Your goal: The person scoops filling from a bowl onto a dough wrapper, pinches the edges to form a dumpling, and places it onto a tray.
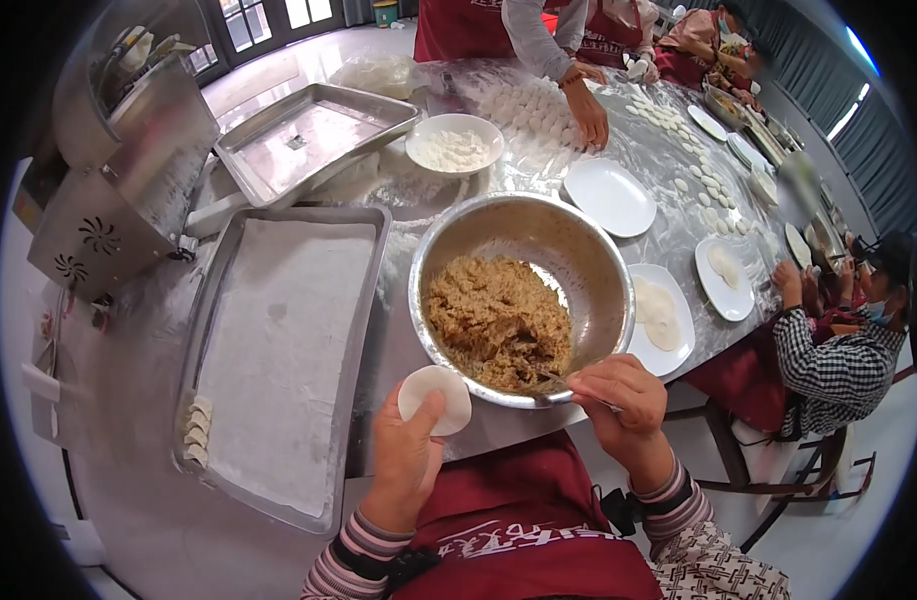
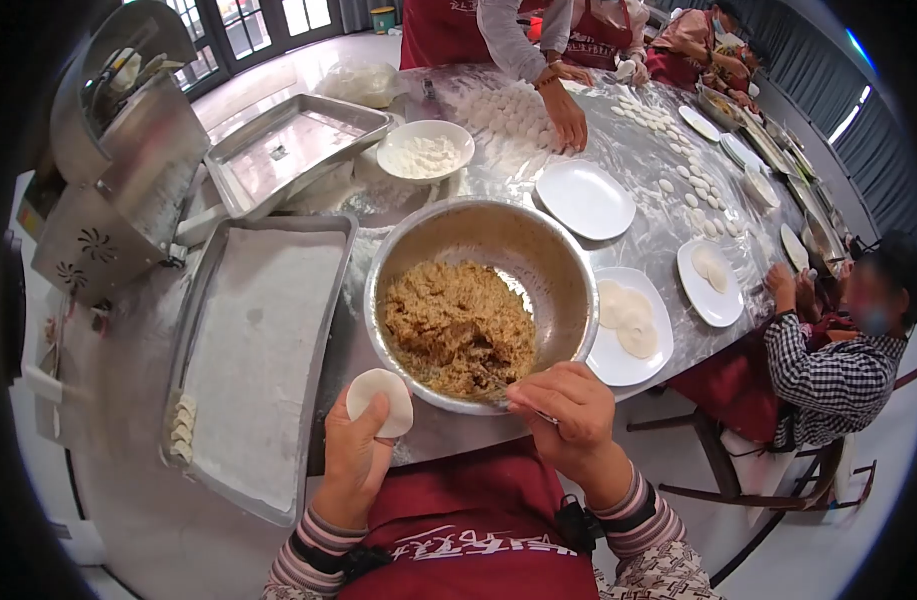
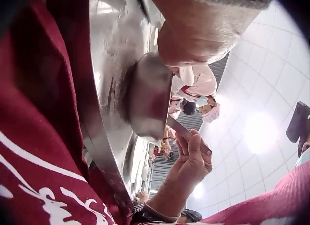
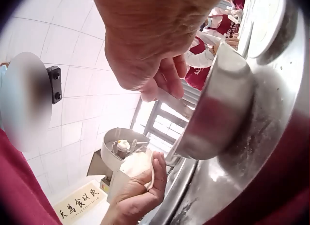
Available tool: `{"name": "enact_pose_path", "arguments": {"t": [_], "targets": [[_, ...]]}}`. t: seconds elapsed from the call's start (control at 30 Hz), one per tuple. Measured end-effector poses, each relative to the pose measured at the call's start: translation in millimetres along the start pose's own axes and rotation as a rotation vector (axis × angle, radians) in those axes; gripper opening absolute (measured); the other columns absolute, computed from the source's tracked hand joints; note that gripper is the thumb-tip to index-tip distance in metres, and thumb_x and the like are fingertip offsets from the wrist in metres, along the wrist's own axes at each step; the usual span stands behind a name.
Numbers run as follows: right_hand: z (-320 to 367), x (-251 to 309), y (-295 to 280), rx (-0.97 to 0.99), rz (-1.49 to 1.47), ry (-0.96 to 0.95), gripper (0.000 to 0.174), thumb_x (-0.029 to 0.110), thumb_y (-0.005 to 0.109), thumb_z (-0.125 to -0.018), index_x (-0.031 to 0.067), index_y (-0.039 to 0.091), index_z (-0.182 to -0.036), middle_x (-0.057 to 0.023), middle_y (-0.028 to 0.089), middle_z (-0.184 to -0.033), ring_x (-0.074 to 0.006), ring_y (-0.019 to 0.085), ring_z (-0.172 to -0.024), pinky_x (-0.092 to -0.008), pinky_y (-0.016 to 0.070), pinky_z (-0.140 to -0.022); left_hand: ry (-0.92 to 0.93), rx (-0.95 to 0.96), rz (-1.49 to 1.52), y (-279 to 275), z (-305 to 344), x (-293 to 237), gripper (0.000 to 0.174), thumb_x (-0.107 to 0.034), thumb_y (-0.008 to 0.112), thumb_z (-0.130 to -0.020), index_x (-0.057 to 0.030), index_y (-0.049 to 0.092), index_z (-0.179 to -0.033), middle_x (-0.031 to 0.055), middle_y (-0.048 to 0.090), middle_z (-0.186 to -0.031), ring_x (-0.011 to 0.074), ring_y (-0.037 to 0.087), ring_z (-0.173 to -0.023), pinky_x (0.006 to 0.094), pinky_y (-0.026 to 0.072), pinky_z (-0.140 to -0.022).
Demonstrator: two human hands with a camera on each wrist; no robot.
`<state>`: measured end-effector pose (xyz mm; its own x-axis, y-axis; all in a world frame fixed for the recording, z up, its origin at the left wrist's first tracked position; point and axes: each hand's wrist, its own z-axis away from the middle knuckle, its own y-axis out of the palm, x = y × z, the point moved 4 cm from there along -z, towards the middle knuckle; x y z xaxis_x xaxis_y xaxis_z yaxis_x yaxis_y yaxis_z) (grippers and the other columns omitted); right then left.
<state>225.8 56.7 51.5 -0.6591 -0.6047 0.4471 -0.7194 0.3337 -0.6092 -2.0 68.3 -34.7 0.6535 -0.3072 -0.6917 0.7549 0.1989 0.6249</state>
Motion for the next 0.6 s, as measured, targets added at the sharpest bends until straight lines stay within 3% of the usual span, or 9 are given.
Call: {"name": "enact_pose_path", "arguments": {"t": [0.47,0.6], "targets": [[17.1,-3.7,21.4,0.059,-0.195,0.268,0.014,-0.002,0.072,-0.074,0.0028,0.071,-0.087,-0.0118,0.07,-0.08,-0.0235,0.068,-0.071,-0.0279,0.0524,-0.063,0.039,0.019,0.033,1.2,-5.6,8.6,0.028,-0.016,0.055,-0.096,-0.0014,0.052,-0.119,0.0117,0.06,-0.113,0.0219,0.06,-0.104,0.0372,0.0482,-0.094],[17.5,-6.2,22.9,0.012,-0.353,0.535,0.009,0.0,0.069,-0.081,-0.0012,0.071,-0.09,-0.0095,0.071,-0.08,-0.0162,0.068,-0.071,-0.0244,0.0516,-0.064,0.038,0.023,0.048,-0.1,-5.6,9.4,0.028,-0.016,0.055,-0.096,-0.0019,0.052,-0.119,0.0113,0.061,-0.112,0.0213,0.06,-0.104,0.0367,0.0484,-0.093]]}}
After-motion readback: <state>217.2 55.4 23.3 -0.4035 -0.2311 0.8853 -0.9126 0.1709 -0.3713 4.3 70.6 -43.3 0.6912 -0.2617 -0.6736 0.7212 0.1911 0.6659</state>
